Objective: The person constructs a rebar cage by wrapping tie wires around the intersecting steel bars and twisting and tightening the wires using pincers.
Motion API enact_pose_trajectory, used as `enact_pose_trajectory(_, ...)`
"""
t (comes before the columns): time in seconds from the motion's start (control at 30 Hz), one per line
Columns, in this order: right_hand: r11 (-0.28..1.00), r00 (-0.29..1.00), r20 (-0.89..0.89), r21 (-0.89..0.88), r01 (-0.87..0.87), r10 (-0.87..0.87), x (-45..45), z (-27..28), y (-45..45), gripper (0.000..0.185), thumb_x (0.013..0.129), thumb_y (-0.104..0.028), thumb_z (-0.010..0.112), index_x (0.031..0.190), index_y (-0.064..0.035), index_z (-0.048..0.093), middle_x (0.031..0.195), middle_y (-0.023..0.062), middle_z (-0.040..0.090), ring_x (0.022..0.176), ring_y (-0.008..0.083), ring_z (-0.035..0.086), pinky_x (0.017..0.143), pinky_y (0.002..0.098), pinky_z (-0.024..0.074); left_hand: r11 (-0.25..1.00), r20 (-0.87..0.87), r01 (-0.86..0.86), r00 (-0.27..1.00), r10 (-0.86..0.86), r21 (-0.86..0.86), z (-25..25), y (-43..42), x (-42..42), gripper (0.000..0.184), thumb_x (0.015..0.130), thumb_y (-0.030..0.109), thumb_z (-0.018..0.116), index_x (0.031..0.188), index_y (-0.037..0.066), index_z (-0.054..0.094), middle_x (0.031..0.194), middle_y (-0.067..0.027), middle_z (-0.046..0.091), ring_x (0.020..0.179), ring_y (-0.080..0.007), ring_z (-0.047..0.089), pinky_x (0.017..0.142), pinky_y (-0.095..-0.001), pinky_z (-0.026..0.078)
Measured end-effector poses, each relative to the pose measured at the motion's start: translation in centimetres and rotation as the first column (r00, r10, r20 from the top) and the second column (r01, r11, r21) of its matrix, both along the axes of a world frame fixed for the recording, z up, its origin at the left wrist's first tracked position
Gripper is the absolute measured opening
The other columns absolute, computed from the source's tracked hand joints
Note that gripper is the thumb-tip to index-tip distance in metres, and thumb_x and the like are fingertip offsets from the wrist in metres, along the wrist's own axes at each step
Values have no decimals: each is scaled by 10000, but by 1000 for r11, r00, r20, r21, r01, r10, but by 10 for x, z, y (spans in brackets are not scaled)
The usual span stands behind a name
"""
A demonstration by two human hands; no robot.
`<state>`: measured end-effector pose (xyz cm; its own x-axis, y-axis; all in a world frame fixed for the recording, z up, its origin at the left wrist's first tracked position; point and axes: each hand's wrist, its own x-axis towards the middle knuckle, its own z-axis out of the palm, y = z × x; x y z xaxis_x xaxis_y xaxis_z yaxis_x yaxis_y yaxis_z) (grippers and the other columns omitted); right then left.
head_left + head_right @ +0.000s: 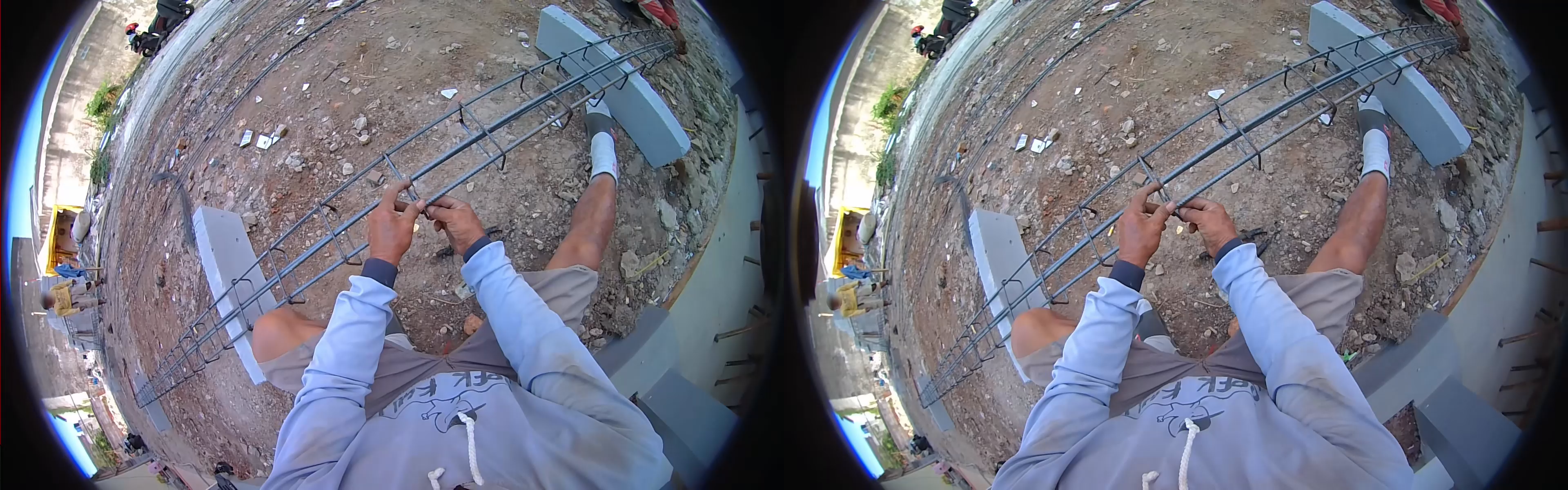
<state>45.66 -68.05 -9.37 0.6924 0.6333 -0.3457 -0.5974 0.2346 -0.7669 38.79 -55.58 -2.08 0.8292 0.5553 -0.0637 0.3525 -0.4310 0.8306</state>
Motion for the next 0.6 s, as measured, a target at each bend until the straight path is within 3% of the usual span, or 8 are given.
enact_pose_trajectory(0.03,1000,1000,-29,19,2,-1,0,2,1,201,814,-103,635,994,-25,677,870,21,660,676,76,518,565,223,389,999,-14,25,1000,-25,-23,-1,2,0,326,793,246,722,1064,78,655,738,-102,683,656,-203,643,597,-325,477)
enact_pose_trajectory(0.2,992,990,-127,107,70,-56,1,5,3,219,820,-87,625,1031,-28,631,858,22,631,702,85,535,575,223,400,991,3,66,998,-66,-120,-3,4,1,307,828,201,695,1100,60,673,748,-59,678,615,-101,587,554,-253,465)
enact_pose_trajectory(0.23,992,992,-105,95,82,-72,0,5,4,217,822,-87,623,1031,-28,627,858,23,628,707,87,538,575,223,400,989,5,77,997,-77,-123,-3,5,1,298,838,188,692,1102,52,674,751,-40,677,593,-68,562,529,-229,459)
enact_pose_trajectory(0.4,989,989,20,-4,146,-146,-8,8,8,185,838,-100,612,1007,-26,622,829,24,618,706,96,545,587,233,415,986,11,94,996,-93,-137,-4,6,2,292,839,186,691,1087,34,676,776,-52,685,612,-73,571,536,-229,468)
enact_pose_trajectory(0.5,952,976,161,-246,183,-146,-17,21,9,173,851,-134,618,983,-24,633,780,13,608,667,85,538,573,232,425,980,45,120,992,-115,-159,-11,10,3,285,838,181,691,1079,29,678,790,-59,688,624,-71,573,540,-229,472)
enact_pose_trajectory(0.6,869,941,333,-447,214,-61,-24,13,8,172,840,-163,633,911,-10,669,809,95,659,687,157,605,610,303,477,980,94,128,989,-114,-151,-15,10,3,272,838,172,689,1067,25,683,794,-60,689,627,-65,571,539,-227,468)
